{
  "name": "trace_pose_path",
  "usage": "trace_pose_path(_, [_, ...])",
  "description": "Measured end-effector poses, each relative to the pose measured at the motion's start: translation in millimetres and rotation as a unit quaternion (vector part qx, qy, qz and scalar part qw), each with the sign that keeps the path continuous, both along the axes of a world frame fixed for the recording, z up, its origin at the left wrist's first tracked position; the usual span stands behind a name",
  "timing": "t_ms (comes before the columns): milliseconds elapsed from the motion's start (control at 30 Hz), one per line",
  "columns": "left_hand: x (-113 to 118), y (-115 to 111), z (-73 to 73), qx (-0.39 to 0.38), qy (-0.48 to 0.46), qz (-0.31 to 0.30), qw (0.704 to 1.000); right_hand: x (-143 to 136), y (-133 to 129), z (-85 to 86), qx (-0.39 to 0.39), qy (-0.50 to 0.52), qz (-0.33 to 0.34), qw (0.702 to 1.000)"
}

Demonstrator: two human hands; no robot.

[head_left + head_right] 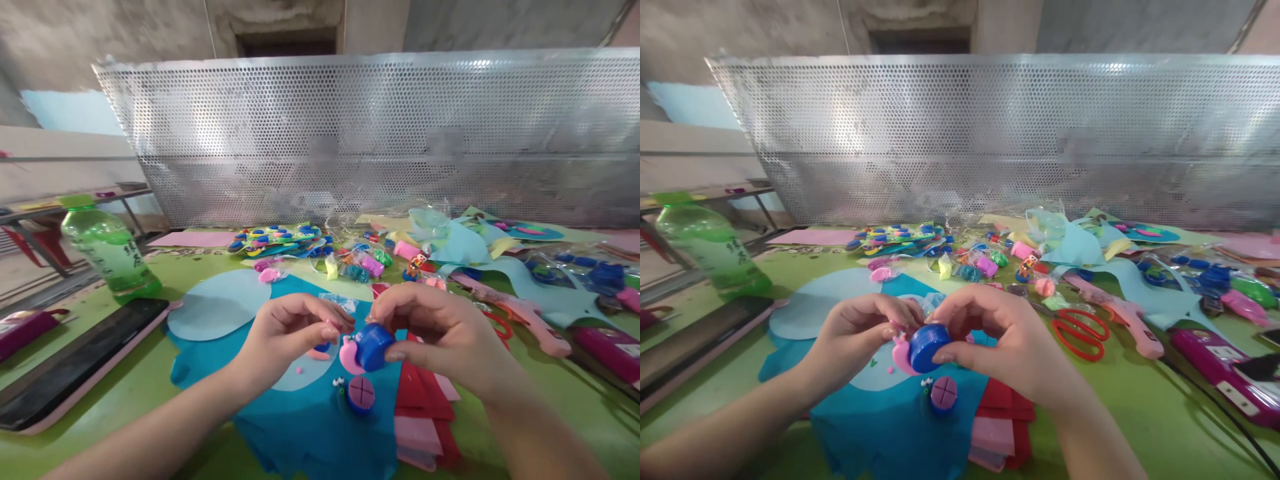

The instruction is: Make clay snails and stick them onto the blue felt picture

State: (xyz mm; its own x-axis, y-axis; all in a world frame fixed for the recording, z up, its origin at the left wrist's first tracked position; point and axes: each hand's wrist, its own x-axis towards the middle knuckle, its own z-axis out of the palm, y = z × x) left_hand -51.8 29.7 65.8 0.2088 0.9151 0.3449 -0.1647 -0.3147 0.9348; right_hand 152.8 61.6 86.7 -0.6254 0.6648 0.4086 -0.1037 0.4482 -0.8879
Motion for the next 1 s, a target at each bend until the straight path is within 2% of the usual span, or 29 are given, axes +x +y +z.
trace_pose_path(100, [0.2,0.1,0.7,0.018,-0.015,-0.021,1.000,0.6,-0.5,0.3,-0.003,-0.007,0.003,1.000])
trace_pose_path(300, [-0.5,-2.5,-0.1,-0.013,0.040,0.005,0.999,0.4,-2.2,1.0,-0.002,-0.009,-0.004,1.000])
trace_pose_path(467, [-0.2,-2.6,0.2,-0.021,-0.007,-0.035,0.999,0.3,-2.5,1.4,-0.008,-0.014,-0.003,1.000])
trace_pose_path(667, [1.2,-2.2,0.4,-0.056,0.018,-0.010,0.998,0.4,-1.7,0.3,0.000,-0.019,-0.001,1.000])
trace_pose_path(833, [1.4,-1.9,0.9,-0.047,0.001,-0.029,0.998,0.3,-2.2,0.4,0.006,-0.016,-0.003,1.000])
trace_pose_path(1000, [2.0,-2.0,1.9,-0.055,0.020,-0.011,0.998,-0.2,-2.8,0.1,0.009,-0.019,-0.001,1.000])
